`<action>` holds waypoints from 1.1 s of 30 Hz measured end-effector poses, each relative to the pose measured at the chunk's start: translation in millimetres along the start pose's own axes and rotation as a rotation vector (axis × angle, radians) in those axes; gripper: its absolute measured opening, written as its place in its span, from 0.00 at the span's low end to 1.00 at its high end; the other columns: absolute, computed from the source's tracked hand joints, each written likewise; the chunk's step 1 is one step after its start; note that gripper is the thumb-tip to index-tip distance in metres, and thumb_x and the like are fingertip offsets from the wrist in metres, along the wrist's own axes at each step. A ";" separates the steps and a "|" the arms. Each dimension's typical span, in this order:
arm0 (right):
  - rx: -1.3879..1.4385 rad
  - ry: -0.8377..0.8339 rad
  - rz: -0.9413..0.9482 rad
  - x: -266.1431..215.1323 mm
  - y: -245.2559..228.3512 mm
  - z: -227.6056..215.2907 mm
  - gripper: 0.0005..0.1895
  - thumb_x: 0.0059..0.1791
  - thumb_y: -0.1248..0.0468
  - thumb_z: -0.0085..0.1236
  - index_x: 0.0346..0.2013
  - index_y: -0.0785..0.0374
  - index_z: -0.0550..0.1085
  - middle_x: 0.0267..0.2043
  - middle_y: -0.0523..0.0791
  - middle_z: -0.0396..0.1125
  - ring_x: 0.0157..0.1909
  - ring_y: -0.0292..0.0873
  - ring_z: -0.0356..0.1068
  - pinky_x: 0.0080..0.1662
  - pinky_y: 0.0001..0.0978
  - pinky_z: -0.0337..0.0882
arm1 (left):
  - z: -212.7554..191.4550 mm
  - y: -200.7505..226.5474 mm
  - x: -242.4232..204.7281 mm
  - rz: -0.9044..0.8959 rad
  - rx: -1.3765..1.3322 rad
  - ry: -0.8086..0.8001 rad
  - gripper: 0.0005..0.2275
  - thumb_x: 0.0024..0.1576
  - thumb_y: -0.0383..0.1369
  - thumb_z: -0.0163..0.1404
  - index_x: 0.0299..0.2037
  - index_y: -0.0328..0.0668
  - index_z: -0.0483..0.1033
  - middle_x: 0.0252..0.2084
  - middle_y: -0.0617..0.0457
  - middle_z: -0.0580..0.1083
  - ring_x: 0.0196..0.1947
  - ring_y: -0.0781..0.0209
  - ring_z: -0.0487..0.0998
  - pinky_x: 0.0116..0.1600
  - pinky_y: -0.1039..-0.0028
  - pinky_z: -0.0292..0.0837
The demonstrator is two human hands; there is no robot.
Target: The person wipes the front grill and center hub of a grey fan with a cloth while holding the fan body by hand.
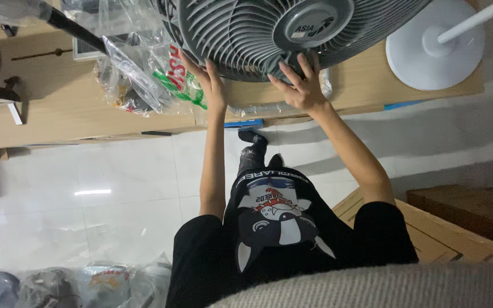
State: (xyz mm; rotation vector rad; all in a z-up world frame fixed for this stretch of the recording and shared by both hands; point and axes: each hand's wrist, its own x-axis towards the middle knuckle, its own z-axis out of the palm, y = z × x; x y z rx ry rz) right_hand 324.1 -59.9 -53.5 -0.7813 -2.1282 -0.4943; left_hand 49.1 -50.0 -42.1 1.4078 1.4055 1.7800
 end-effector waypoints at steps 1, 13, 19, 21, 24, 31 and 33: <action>-0.002 -0.002 -0.023 -2.0 1.5 -2.5 0.19 0.54 0.62 0.62 0.60 0.46 0.79 0.78 0.43 0.47 0.82 0.56 0.34 0.77 0.63 0.42 | 0.9 0.2 0.1 0.005 0.000 0.003 0.32 0.73 0.41 0.38 0.79 0.37 0.31 0.83 0.41 0.33 0.84 0.49 0.31 0.84 0.60 0.28; 0.094 0.466 0.339 -21.0 2.1 5.5 0.27 0.52 0.73 0.60 0.63 0.63 0.63 0.71 0.53 0.53 0.72 0.59 0.55 0.68 0.58 0.59 | 6.7 -0.2 -0.6 -0.027 0.037 0.057 0.33 0.73 0.44 0.38 0.79 0.37 0.33 0.83 0.39 0.35 0.84 0.46 0.32 0.84 0.59 0.30; -0.037 0.402 0.105 10.1 7.1 47.6 0.28 0.57 0.63 0.64 0.69 0.54 0.64 0.73 0.51 0.49 0.77 0.53 0.46 0.74 0.50 0.51 | 5.9 4.8 -1.5 -0.053 -0.003 0.034 0.33 0.72 0.44 0.37 0.79 0.36 0.32 0.83 0.39 0.34 0.83 0.46 0.33 0.83 0.59 0.33; -0.123 0.431 -0.043 17.5 1.1 44.3 0.28 0.55 0.57 0.66 0.68 0.50 0.65 0.73 0.44 0.54 0.77 0.48 0.49 0.74 0.47 0.48 | 4.7 2.4 -0.2 -0.041 -0.017 0.028 0.33 0.73 0.44 0.38 0.79 0.36 0.32 0.83 0.39 0.34 0.84 0.46 0.32 0.83 0.59 0.32; -0.086 0.153 -0.180 -0.1 -2.8 20.9 0.21 0.56 0.57 0.64 0.63 0.47 0.72 0.72 0.40 0.57 0.77 0.44 0.51 0.74 0.48 0.46 | 5.5 -4.0 2.4 -0.031 -0.025 0.025 0.33 0.73 0.43 0.38 0.79 0.36 0.32 0.83 0.39 0.34 0.84 0.46 0.32 0.84 0.59 0.30; -0.068 -0.189 -0.277 -44.2 24.3 -34.8 0.13 0.54 0.56 0.60 0.53 0.47 0.80 0.71 0.36 0.60 0.75 0.40 0.53 0.74 0.47 0.51 | 5.7 -4.0 3.3 0.003 0.005 0.041 0.34 0.73 0.47 0.37 0.80 0.39 0.32 0.83 0.41 0.33 0.84 0.47 0.32 0.85 0.57 0.29; -0.052 -0.170 -0.256 -44.0 26.4 -51.6 0.14 0.52 0.58 0.62 0.53 0.49 0.81 0.69 0.39 0.62 0.74 0.43 0.54 0.72 0.50 0.53 | 6.9 -0.9 2.1 -0.005 -0.006 0.042 0.34 0.72 0.48 0.36 0.80 0.40 0.32 0.83 0.41 0.34 0.84 0.46 0.32 0.84 0.57 0.29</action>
